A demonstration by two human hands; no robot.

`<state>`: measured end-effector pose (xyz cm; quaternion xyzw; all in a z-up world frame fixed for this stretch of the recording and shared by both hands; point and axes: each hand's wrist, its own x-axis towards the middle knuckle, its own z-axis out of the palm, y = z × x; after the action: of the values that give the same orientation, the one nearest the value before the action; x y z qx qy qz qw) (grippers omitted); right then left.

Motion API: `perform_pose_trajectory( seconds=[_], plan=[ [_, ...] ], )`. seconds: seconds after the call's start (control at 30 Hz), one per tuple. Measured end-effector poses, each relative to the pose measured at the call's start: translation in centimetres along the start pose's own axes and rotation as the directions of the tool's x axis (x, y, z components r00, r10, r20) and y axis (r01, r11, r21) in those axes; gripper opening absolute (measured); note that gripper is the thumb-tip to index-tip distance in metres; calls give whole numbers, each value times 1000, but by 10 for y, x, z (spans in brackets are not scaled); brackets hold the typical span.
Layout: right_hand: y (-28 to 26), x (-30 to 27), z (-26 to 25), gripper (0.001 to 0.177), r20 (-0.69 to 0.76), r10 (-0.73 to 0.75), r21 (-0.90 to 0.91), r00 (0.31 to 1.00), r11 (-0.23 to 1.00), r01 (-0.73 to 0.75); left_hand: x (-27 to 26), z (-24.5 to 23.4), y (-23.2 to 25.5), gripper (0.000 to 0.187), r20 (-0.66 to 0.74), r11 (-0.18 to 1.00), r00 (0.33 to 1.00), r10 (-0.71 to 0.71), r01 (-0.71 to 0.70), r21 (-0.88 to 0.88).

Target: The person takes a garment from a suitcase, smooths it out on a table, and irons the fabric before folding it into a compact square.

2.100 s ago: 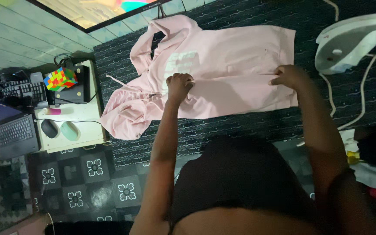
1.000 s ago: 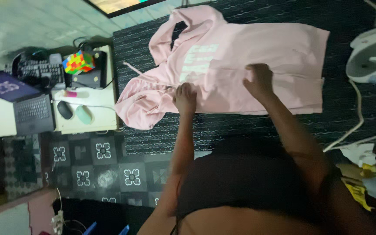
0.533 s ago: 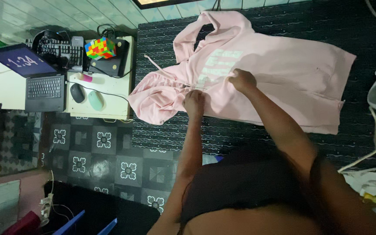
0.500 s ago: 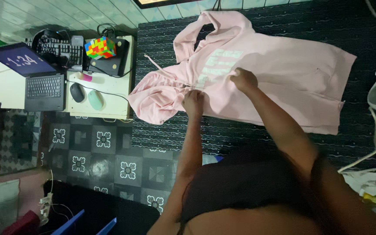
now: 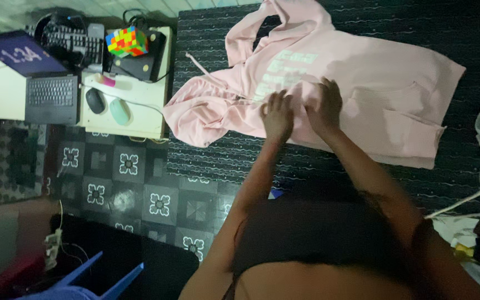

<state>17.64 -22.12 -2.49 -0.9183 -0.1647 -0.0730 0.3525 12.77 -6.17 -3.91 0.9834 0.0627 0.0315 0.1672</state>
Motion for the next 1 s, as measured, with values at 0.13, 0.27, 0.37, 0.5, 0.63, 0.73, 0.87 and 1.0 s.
perform_pose_trajectory(
  seconds=[0.13, 0.27, 0.37, 0.5, 0.63, 0.73, 0.87, 1.0],
  plan=[
    [33, -45, -18, 63, 87, 164, -173, 983, 974, -148, -7, 4, -4, 78, -59, 992, 991, -117, 119, 41],
    [83, -97, -55, 95, 118, 286, -269, 951, 931, -247, -15, 8, -20, 89, -29, 990, 991, -128, 130, 57],
    [105, -124, -71, 95, 60, 268, -415, 962, 883, -220, -26, 13, -22, 88, -25, 990, 991, -132, 133, 50],
    [106, -136, -92, 91, -20, 340, -438, 940, 842, -314, -41, 17, -25, 83, -41, 995, 995, -94, 96, 39],
    [88, -143, -117, 77, 27, 463, -423, 886, 808, -410, -44, 17, -25, 84, 46, 992, 992, -118, 116, 58],
    [86, -152, -107, 85, -82, 331, -495, 940, 805, -327, -49, 13, -29, 86, 61, 993, 992, -112, 109, 52],
    [111, -171, -93, 84, -64, 364, -512, 929, 787, -344, -58, 10, -30, 83, 61, 992, 992, -109, 105, 63],
    [131, -200, -98, 88, -69, 261, -477, 963, 839, -262, -64, 10, -31, 85, 66, 991, 992, -108, 101, 92]
  ],
)
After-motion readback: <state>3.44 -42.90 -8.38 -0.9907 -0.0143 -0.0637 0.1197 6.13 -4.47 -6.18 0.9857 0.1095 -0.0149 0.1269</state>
